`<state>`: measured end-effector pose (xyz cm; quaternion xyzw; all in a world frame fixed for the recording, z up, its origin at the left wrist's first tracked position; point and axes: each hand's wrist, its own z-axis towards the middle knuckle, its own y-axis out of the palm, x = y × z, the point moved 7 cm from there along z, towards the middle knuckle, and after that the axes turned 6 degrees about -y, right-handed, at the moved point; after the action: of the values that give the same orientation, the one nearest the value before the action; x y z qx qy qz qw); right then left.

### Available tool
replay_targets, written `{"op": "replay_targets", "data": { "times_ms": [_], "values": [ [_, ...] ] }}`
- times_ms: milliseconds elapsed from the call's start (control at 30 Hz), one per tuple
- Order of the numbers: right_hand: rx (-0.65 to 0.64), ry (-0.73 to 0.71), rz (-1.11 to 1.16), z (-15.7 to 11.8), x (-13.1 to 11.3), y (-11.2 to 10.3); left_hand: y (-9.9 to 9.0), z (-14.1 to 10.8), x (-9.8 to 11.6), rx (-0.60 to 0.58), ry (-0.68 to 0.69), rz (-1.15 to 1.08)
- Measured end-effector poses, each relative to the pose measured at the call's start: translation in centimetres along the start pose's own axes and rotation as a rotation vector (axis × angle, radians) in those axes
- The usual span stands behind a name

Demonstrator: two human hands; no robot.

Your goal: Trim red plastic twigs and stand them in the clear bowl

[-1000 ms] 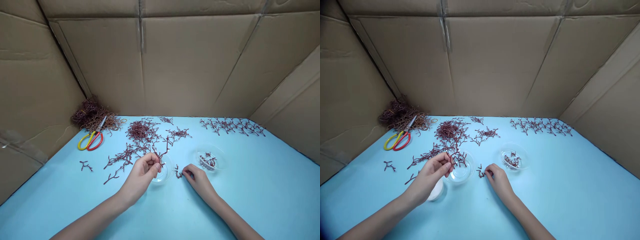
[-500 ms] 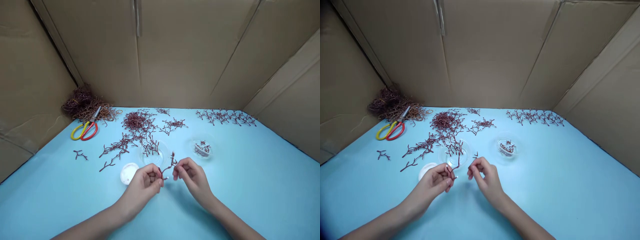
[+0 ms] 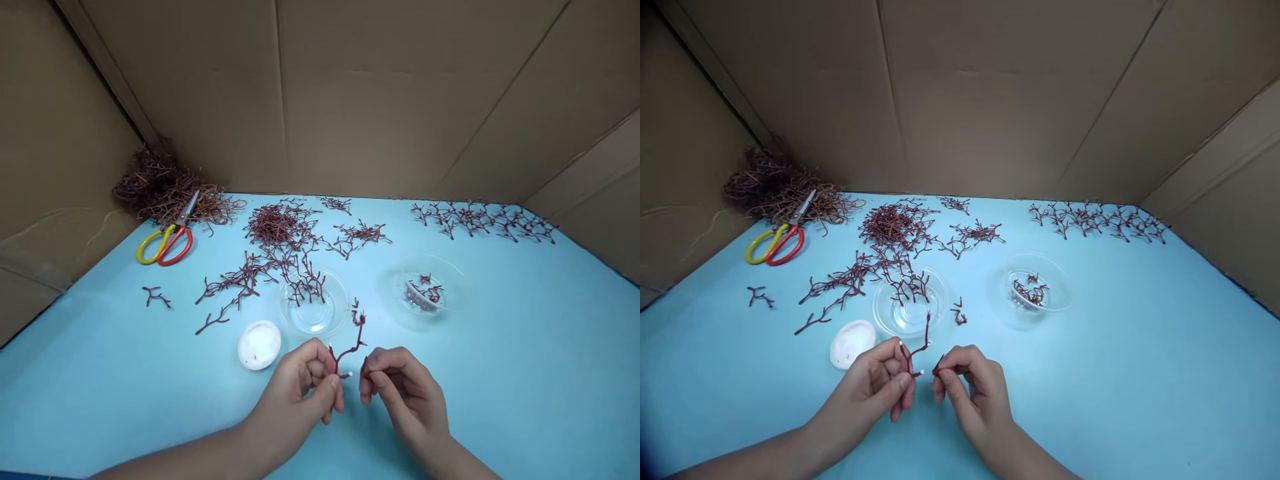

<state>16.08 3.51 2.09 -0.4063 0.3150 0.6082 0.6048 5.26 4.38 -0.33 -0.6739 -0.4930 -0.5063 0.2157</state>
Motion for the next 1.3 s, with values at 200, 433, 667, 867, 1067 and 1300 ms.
{"op": "replay_targets", "data": {
  "times_ms": [200, 433, 667, 867, 1067, 1300],
  "values": [
    [-0.037, -0.075, -0.095, 0.2, -0.4, 0.4, 0.0, 0.0, -0.3, -0.004, -0.028, -0.014],
    [-0.027, -0.118, -0.132, 0.3, -0.7, 0.5, 0.1, 0.3, -0.3, -0.024, -0.057, -0.021],
    [-0.075, -0.127, -0.151, 0.4, -0.8, 0.7, 0.1, 0.4, -0.3, -0.021, -0.052, -0.047],
    [-0.095, -0.178, -0.2, 0.4, -1.0, 1.1, 0.1, 0.5, -0.5, -0.015, -0.044, -0.071],
    [-0.099, -0.299, -0.216, 2.3, -1.9, 1.3, -0.3, 0.3, 1.6, -0.017, 0.021, -0.097],
    [-0.127, -0.597, -0.111, 8.1, -6.5, 2.1, -1.8, -0.3, 8.9, 0.022, 0.215, -0.052]
  ]
}}
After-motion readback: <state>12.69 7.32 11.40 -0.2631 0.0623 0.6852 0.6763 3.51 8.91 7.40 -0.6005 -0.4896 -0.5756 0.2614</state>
